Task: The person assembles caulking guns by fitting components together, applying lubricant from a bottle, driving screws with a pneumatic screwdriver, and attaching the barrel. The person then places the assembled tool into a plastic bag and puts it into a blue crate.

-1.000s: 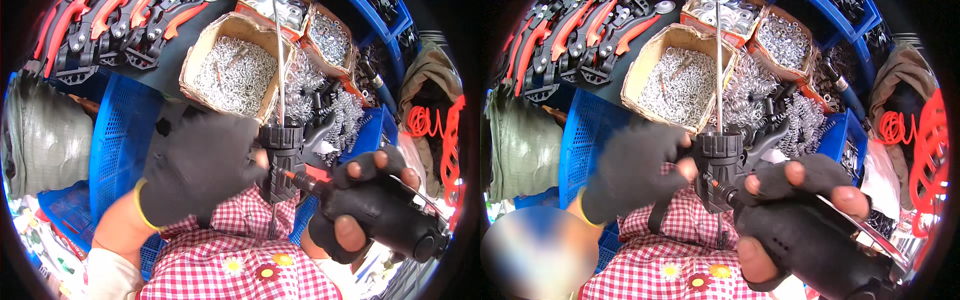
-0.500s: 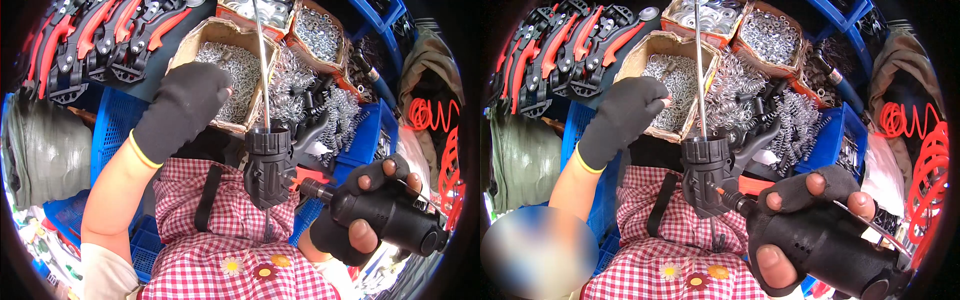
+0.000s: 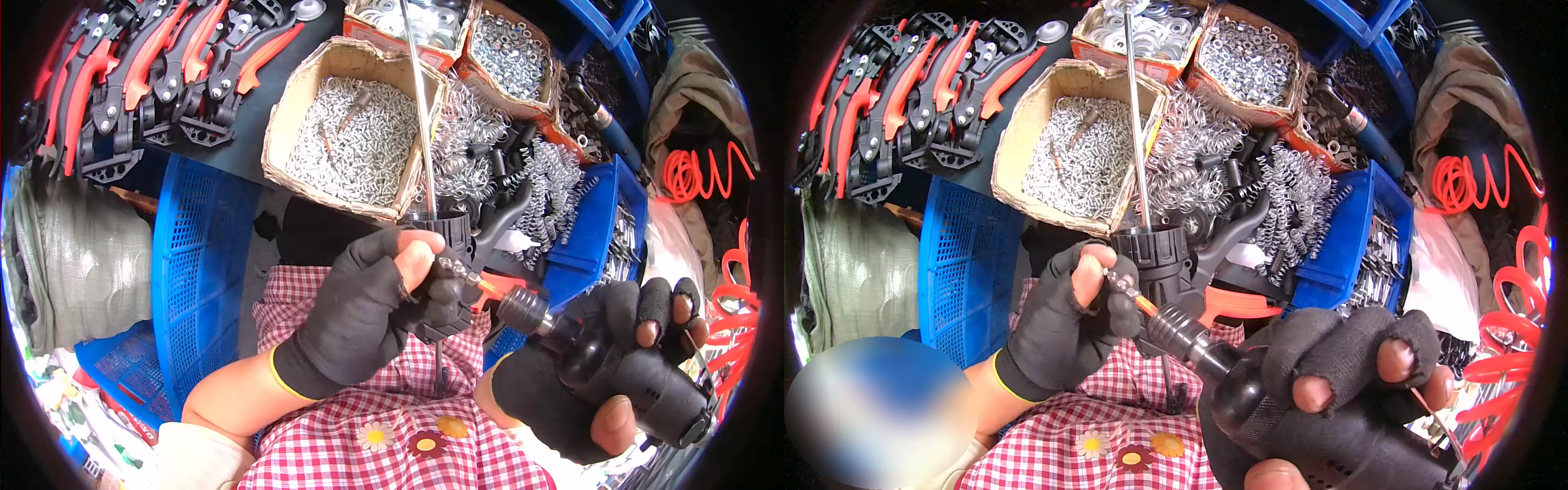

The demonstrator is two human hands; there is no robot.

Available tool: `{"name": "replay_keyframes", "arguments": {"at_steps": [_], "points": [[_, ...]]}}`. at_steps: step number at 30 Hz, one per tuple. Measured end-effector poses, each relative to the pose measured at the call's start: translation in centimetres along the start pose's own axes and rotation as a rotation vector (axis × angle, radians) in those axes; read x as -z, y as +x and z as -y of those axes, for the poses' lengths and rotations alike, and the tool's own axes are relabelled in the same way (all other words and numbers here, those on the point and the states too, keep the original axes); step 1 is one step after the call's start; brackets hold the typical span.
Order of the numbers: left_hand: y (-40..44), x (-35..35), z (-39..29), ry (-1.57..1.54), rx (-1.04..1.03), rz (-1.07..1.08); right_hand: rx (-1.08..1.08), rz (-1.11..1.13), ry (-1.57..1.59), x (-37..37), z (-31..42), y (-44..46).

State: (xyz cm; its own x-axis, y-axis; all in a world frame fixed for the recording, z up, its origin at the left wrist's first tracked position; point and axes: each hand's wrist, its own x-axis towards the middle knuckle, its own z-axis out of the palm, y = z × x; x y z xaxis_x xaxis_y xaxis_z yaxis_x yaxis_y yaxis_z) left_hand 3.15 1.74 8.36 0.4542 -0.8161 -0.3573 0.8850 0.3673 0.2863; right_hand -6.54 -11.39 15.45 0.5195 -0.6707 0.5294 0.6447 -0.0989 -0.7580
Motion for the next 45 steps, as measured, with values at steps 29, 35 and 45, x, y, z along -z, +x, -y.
{"name": "replay_keyframes", "arguments": {"at_steps": [29,35,45], "points": [[7.6,0.6,-9.6,2.413,-0.05,-0.193,-0.11,-0.116,-0.281,2.6,-2.9,0.8],[8.0,2.2,-9.6,2.344,-0.173,-0.038,-0.096,-0.101,-0.269,3.4,-3.8,0.4],[7.7,1.8,-9.8,2.129,-0.337,-0.203,-0.088,-0.056,-0.175,4.6,-3.9,-0.2]]}}
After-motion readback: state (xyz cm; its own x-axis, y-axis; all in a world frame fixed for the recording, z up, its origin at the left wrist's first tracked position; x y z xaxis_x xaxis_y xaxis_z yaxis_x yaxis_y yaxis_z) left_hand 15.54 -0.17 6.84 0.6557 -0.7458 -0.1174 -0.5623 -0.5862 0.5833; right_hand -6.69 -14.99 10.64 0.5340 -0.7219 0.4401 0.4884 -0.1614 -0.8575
